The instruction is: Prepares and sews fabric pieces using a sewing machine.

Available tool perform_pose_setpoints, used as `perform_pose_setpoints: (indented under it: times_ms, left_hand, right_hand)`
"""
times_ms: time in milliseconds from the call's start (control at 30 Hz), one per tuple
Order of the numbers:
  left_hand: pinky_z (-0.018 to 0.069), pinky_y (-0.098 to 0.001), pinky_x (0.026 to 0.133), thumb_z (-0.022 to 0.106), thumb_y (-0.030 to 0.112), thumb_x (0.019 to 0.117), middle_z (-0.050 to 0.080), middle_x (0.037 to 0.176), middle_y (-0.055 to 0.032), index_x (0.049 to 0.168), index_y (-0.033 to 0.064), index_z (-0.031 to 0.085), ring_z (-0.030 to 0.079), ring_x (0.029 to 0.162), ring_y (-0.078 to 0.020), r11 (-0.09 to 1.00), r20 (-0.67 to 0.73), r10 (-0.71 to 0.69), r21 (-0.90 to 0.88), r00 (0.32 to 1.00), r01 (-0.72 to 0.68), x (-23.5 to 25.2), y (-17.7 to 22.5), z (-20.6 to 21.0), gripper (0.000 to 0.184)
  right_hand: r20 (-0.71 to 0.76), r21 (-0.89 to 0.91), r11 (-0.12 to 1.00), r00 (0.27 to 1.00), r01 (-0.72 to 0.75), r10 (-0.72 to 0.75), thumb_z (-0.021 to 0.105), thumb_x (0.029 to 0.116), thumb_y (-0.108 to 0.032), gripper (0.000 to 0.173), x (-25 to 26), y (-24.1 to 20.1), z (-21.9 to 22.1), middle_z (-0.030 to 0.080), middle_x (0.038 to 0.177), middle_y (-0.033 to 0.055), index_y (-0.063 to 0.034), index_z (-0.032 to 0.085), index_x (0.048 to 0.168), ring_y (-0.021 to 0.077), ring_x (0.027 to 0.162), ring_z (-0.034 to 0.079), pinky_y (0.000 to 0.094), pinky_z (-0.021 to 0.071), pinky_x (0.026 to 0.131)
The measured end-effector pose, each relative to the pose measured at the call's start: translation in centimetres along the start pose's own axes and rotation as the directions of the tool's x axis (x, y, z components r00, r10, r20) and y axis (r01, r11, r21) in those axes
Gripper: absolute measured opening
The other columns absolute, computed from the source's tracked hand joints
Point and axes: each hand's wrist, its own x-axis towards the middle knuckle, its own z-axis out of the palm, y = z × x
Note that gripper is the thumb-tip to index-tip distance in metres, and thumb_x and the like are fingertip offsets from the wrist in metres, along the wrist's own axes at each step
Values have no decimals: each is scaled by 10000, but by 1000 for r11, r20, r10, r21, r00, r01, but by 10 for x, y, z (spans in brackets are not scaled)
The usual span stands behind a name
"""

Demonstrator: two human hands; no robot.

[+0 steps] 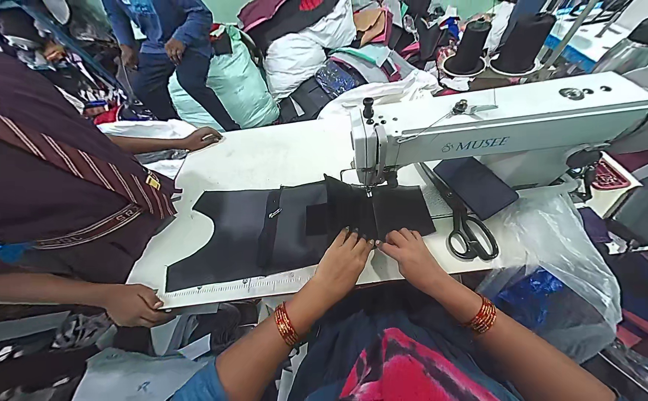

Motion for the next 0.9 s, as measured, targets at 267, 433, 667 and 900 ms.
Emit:
perform_pose_setpoints:
  times_ms: [267,433,667,900]
  left_hand:
    - [476,-541,1081,608,-59,889,738,1226,-117,1225,53,729,660,1238,-325,995,-123,-83,-61,989,76,-6,7,13,374]
    - [444,-542,1104,606,-46,882,722,1278,-94,1249,56,719,635,1280,-310,991,-138,-135,-37,981,131,-9,17,15,397]
    - [439,-500,1120,602,-24,893,732,1255,-85,1208,72,738,633,1283,-290,984,-209,-169,18,963,177,-7,25,21,357]
    - [416,-482,1154,622,-27,889,730,1257,-100,1192,53,743,622,1302,-289,968,-190,-250,-18,949,251,1,42,17,336]
  right_hand:
    - [77,280,941,982,-188,174,620,976,-60,193,8,7,-12,718,1061,190,-38,779,1083,387,1019,683,588,511,910]
    - [-8,85,996,1000,7,-6,597,953,-1,196,8,11,-6,729,993,149,-61,776,1003,365,961,696,537,553,811]
    - [-56,-122,982,987,141,-149,605,835,109,213,13,14,3,704,947,159,-35,712,949,364,888,701,499,566,707]
    - [-70,-117,990,994,79,-87,640,749,149,255,10,17,3,699,944,204,-14,711,932,423,908,702,575,565,712]
